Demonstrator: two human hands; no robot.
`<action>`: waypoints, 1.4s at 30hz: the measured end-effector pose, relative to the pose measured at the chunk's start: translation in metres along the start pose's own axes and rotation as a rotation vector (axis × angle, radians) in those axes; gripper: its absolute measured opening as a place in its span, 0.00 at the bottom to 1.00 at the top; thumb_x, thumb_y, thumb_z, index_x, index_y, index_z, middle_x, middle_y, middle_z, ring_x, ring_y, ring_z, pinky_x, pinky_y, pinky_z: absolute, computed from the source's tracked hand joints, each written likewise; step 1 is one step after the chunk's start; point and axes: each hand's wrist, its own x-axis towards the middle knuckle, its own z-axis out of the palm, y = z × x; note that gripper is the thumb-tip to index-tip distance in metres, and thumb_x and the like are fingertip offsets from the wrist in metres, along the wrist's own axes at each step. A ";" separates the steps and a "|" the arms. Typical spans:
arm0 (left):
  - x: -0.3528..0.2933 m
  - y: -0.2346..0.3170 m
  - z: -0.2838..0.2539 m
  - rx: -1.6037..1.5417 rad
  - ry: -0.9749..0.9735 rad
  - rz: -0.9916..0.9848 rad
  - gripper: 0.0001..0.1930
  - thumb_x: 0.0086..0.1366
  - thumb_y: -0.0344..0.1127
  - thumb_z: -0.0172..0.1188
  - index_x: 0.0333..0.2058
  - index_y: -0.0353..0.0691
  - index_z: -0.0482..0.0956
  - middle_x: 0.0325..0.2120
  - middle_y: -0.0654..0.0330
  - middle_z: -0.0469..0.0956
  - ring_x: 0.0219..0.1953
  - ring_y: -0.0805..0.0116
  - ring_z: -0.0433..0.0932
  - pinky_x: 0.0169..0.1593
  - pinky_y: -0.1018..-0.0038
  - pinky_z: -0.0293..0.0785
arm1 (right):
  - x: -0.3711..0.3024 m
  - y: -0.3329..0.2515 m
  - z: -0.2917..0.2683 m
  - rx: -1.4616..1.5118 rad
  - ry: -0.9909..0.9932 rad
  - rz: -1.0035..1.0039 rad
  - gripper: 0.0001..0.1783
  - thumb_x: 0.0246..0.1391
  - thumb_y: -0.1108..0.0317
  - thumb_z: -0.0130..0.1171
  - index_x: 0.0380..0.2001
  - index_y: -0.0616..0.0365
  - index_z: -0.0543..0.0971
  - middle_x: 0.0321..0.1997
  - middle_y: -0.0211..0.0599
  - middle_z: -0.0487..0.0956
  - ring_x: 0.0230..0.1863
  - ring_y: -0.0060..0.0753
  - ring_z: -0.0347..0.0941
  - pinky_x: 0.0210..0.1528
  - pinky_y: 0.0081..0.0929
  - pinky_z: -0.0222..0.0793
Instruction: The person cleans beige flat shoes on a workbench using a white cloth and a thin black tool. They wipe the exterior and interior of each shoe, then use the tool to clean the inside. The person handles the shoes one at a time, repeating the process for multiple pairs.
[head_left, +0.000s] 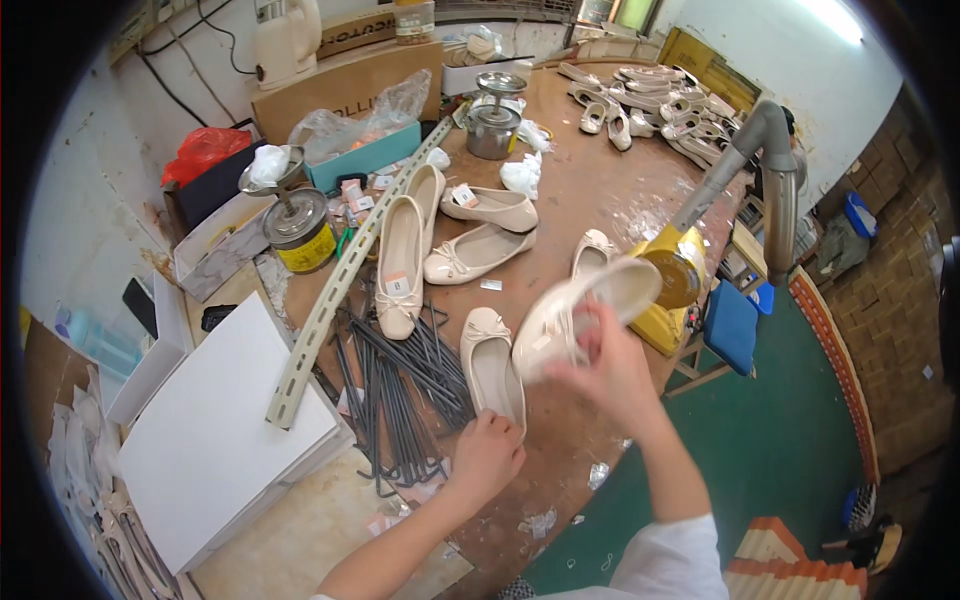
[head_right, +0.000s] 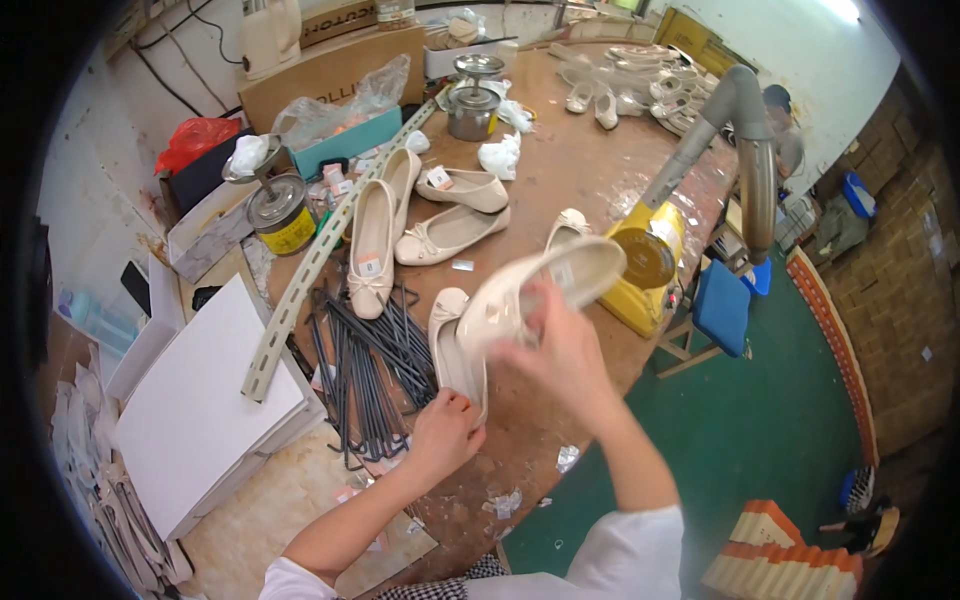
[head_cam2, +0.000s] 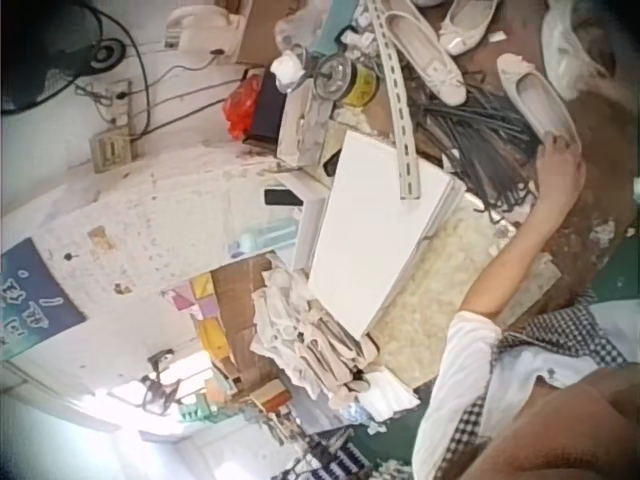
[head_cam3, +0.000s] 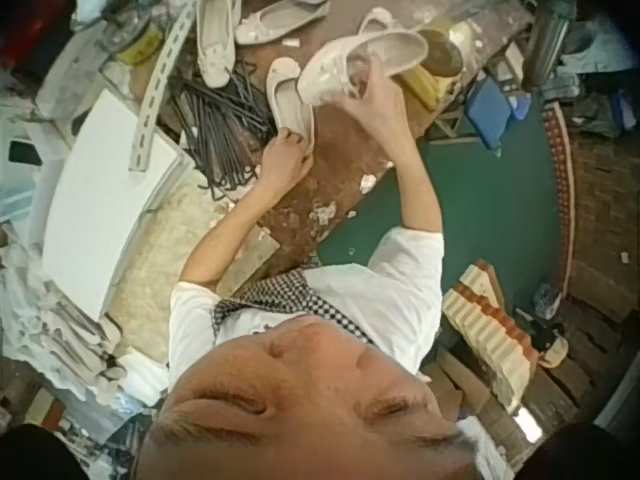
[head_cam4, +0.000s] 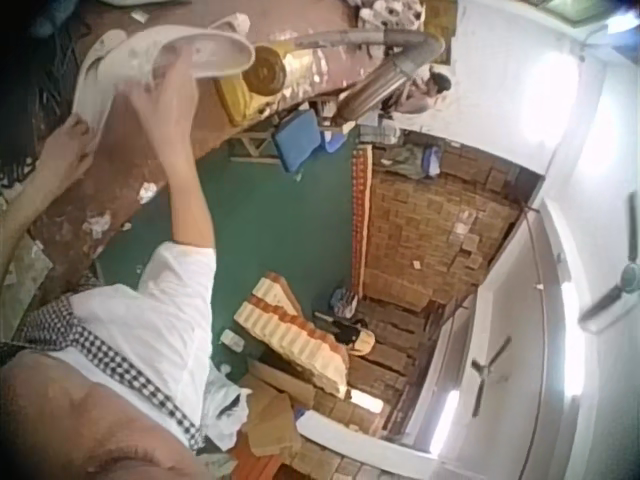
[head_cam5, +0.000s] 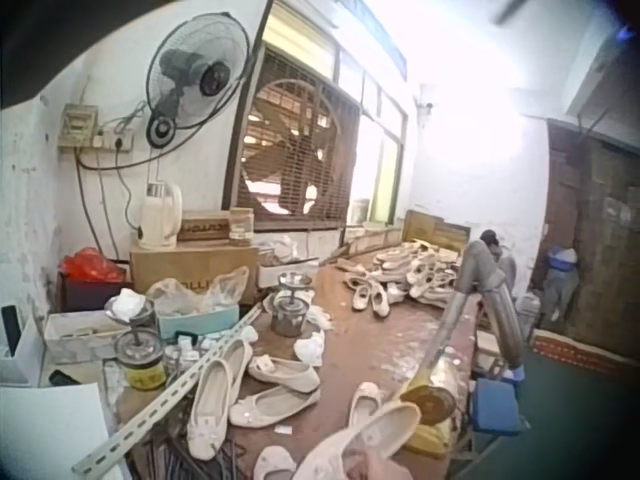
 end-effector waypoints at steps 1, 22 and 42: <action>0.000 0.002 0.000 -0.021 0.012 0.013 0.08 0.50 0.35 0.63 0.25 0.37 0.77 0.28 0.56 0.74 0.42 0.56 0.73 0.40 0.66 0.75 | -0.023 0.001 0.000 0.034 0.063 0.117 0.39 0.39 0.57 0.74 0.52 0.57 0.66 0.30 0.43 0.78 0.25 0.37 0.75 0.29 0.31 0.70; -0.349 0.066 -0.147 0.429 0.409 -0.551 0.13 0.45 0.29 0.65 0.32 0.36 0.79 0.33 0.51 0.74 0.43 0.47 0.71 0.46 0.56 0.69 | 0.003 0.124 0.003 -0.601 -0.460 -0.041 0.25 0.51 0.43 0.57 0.26 0.58 0.82 0.27 0.49 0.81 0.36 0.52 0.78 0.40 0.44 0.73; -0.319 -0.158 -0.277 0.773 0.491 -0.806 0.30 0.61 0.57 0.54 0.61 0.59 0.66 0.62 0.44 0.58 0.66 0.43 0.50 0.62 0.38 0.49 | -0.121 -0.092 0.026 -0.408 -0.338 -0.200 0.21 0.42 0.70 0.56 0.44 0.58 0.79 0.27 0.55 0.77 0.31 0.55 0.76 0.36 0.47 0.70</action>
